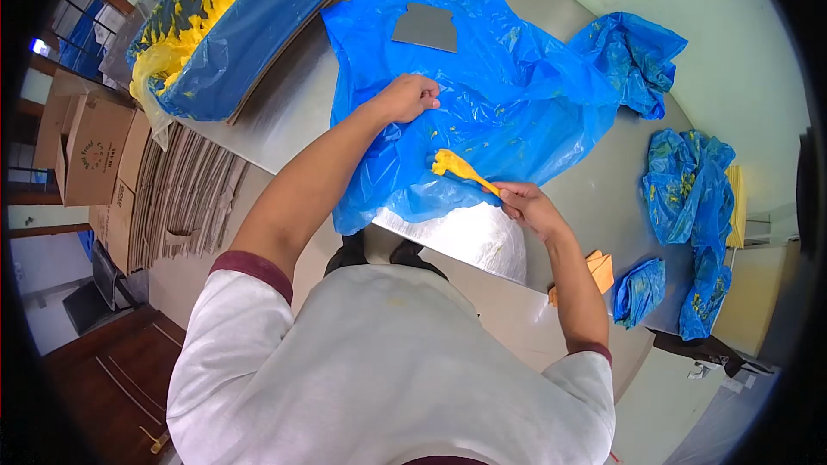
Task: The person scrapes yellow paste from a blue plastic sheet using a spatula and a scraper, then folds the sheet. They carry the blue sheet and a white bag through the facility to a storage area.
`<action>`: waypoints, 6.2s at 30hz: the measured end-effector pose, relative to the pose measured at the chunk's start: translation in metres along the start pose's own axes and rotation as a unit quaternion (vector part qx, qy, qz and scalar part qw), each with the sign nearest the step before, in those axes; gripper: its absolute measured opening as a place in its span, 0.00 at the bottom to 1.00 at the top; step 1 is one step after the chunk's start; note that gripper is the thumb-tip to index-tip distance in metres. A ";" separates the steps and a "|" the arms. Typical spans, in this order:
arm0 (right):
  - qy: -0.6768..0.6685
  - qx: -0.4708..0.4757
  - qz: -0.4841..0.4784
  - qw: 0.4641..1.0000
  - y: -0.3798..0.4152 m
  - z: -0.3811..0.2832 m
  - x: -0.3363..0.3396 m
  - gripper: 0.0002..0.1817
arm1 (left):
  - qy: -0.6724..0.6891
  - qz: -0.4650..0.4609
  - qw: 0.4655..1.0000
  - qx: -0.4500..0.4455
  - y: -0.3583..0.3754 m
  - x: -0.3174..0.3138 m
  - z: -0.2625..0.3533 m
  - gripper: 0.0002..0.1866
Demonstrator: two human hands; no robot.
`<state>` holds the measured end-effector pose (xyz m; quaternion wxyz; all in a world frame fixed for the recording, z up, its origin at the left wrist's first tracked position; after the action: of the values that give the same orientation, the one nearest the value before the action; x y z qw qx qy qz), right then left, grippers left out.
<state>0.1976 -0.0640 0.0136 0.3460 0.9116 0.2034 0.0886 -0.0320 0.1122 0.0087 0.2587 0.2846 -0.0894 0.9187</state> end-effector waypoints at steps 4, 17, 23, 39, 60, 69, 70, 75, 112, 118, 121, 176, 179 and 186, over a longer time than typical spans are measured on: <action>-0.143 0.020 -0.012 0.989 0.022 -0.008 -0.003 0.17 | -0.005 0.014 1.000 -0.008 0.001 0.002 0.004 0.10; 0.035 0.143 0.142 0.979 0.050 0.016 -0.085 0.18 | -0.115 0.163 0.980 -0.022 0.154 0.010 0.084 0.18; 0.228 0.143 0.298 0.916 0.044 0.013 -0.134 0.15 | -0.036 0.172 0.984 0.036 0.154 0.002 0.047 0.17; 0.365 -0.015 0.390 0.846 0.051 -0.003 -0.145 0.13 | 0.030 0.142 0.989 0.042 0.144 0.007 0.030 0.11; 0.330 0.156 0.587 0.723 0.133 -0.026 -0.049 0.08 | 0.079 0.156 0.984 0.031 0.147 0.007 0.024 0.11; 0.233 0.088 0.398 0.883 0.058 0.017 -0.096 0.15 | 0.101 0.155 0.982 0.035 0.147 0.008 0.023 0.11; 0.230 0.073 0.398 0.885 0.055 0.021 -0.095 0.15 | 0.103 0.153 0.982 0.036 0.147 0.008 0.023 0.11; 0.224 0.019 0.408 0.885 0.052 0.034 -0.077 0.16 | 0.102 0.144 0.983 0.048 0.147 0.008 0.021 0.12; 0.580 0.440 0.281 0.626 -0.022 -0.286 -0.371 0.32 | 0.190 0.397 0.897 0.031 0.327 0.109 -0.034 0.09; 0.332 0.439 0.169 0.818 -0.001 -0.279 -0.327 0.21 | 0.164 0.414 0.895 0.032 0.344 0.122 -0.044 0.08; 0.076 0.358 0.057 0.929 -0.022 -0.274 -0.333 0.21 | 0.159 0.403 0.901 0.030 0.347 0.119 -0.046 0.08; -0.279 0.255 -0.152 0.913 -0.054 -0.252 -0.442 0.20 | 0.164 0.427 0.879 0.138 0.402 0.110 -0.096 0.10; -0.281 0.226 -0.156 0.920 -0.066 -0.257 -0.458 0.18 | 0.166 0.433 0.875 0.138 0.408 0.109 -0.100 0.09; -0.296 0.240 -0.131 0.915 -0.082 -0.259 -0.451 0.20 | 0.194 0.438 0.865 0.152 0.412 0.104 -0.117 0.09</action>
<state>-0.3126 -0.0491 0.1420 0.1698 0.9169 0.2247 -0.2828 -0.3780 -0.1571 -0.0353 -0.2044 0.0680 -0.0117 0.9765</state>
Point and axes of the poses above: each hand's wrist, its own y-axis away from the middle knuckle, its own x-axis out of the back of the hand, z = x × y, the point moved 7 cm from there along -y, towards the middle knuckle, and after that the axes turned 5 degrees about y, right-handed, at the moved point
